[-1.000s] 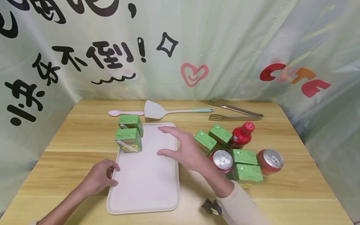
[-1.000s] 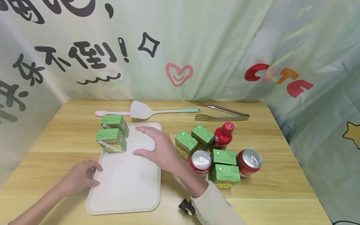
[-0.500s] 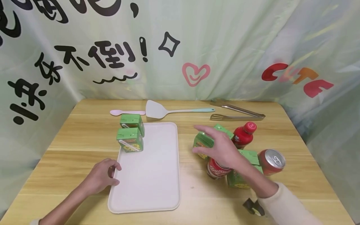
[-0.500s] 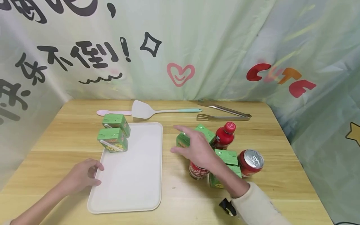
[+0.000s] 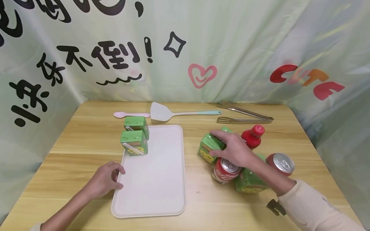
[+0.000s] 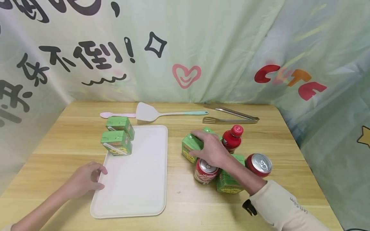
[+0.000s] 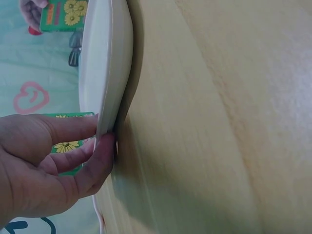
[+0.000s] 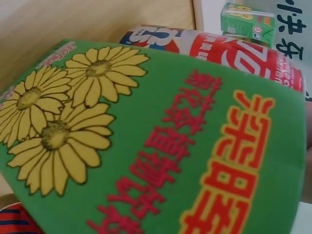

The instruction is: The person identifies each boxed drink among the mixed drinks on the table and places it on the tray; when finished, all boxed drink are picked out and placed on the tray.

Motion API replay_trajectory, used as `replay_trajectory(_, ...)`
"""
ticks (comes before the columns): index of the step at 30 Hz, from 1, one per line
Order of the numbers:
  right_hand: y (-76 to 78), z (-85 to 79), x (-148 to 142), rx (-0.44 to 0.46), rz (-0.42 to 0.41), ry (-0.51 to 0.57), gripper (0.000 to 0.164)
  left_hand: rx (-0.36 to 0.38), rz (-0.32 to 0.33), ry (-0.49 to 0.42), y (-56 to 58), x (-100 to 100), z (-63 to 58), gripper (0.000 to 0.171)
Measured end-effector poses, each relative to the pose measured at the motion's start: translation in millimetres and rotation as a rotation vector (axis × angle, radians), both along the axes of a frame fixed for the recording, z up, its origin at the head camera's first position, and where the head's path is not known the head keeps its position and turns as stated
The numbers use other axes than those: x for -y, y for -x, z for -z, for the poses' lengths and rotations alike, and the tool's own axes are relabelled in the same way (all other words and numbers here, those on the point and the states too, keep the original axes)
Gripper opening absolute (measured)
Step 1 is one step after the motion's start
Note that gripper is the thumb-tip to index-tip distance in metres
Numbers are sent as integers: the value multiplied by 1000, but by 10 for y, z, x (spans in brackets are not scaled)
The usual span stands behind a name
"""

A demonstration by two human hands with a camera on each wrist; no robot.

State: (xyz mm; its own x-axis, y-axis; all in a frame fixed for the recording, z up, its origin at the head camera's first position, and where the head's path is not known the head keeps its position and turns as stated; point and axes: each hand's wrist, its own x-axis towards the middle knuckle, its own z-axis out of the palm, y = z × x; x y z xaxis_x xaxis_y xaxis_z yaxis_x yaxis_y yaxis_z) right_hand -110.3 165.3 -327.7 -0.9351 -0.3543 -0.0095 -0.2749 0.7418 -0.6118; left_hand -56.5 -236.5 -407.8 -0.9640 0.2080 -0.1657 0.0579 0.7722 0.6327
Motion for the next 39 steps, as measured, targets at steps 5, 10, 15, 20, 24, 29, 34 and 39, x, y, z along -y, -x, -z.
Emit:
replay_trajectory(5,28,22,21,-12,12,-36,58,0,2,-3,0,-15,-23,38)
replay_trajectory(10,42,31,41,-12,15,-38,56,6,-3,2,4,-12,-14,38)
replay_trajectory(15,34,32,79,29,45,-52,59,-1,2,1,6,-6,-6,38)
replay_trajectory(20,34,43,97,13,60,-67,56,2,1,4,13,0,6,37)
replay_trajectory(24,38,49,94,-5,55,-53,53,3,-3,8,21,9,19,37)
replay_trajectory(29,37,16,110,-9,66,-28,52,-7,3,6,16,17,24,37)
replay_trajectory(34,14,-57,164,-34,74,4,51,-11,7,7,14,23,23,36)
replay_trajectory(39,-30,-110,271,-50,61,81,49,-5,5,13,9,21,20,36)
